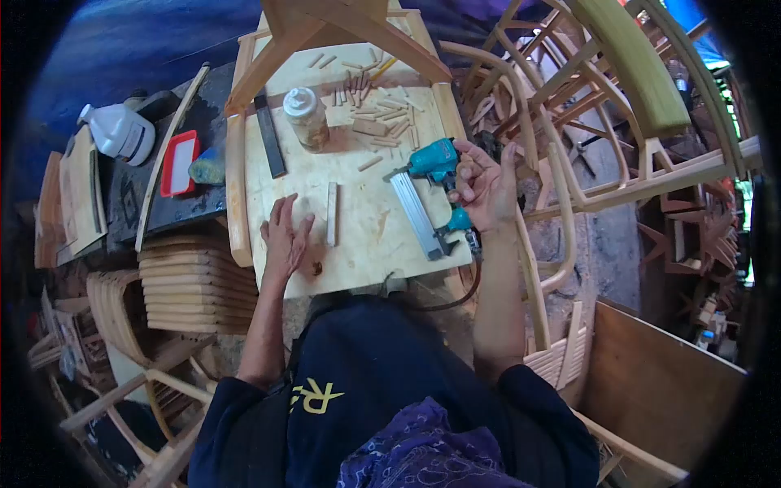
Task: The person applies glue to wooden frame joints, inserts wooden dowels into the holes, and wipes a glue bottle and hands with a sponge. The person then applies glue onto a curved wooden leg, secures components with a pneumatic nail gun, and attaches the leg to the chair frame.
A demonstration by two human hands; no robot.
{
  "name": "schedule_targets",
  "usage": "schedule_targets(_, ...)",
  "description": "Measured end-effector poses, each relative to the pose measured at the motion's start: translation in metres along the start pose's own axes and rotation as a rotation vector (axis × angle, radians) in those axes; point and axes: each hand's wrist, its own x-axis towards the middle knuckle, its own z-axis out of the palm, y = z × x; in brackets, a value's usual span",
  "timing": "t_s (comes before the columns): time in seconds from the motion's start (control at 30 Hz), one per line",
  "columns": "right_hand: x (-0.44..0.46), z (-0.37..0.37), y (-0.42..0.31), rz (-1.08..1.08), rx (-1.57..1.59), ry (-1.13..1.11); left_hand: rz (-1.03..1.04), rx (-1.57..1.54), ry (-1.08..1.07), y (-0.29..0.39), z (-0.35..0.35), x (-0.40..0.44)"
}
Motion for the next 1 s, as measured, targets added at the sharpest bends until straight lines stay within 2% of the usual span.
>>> schedule_targets(0.13,-0.010,-0.048,-0.017,0.034,-0.116,-0.117,0.013,0.083,0.088,-0.004,0.027,-0.009)
schedule_targets(0.23,-0.001,-0.059,-0.015,0.035,-0.379,0.015,-0.051,0.047,0.143,-0.011,0.034,-0.002)
schedule_targets(0.27,0.003,-0.057,-0.011,-0.009,-0.558,0.104,-0.050,0.059,0.149,-0.011,0.034,-0.002)
schedule_targets(0.37,0.024,-0.077,-0.001,-0.227,-0.948,0.018,-0.039,0.136,0.164,-0.012,0.038,-0.001)
schedule_targets(0.4,0.026,-0.075,0.000,-0.169,-0.894,-0.049,-0.029,0.127,0.184,-0.016,0.040,0.000)
schedule_targets(0.47,0.036,-0.066,0.016,-0.144,-1.011,-0.188,0.007,0.061,0.204,-0.026,0.041,-0.003)
schedule_targets(0.57,0.052,-0.043,0.047,-0.201,-1.150,-0.399,-0.043,0.117,0.180,-0.015,0.040,-0.005)
schedule_targets(0.67,0.050,0.003,0.070,-0.113,-1.088,-0.540,-0.088,0.178,0.148,0.001,0.035,-0.006)
schedule_targets(0.77,0.064,0.026,0.111,-0.187,-1.095,-0.674,-0.096,0.144,0.147,0.002,0.033,-0.008)
schedule_targets(0.9,0.078,0.058,0.157,-0.260,-1.130,-0.721,-0.073,0.172,0.166,-0.003,0.037,-0.007)
schedule_targets(1.0,0.098,0.084,0.185,-0.336,-1.122,-0.746,0.017,0.228,0.241,-0.028,0.052,-0.002)
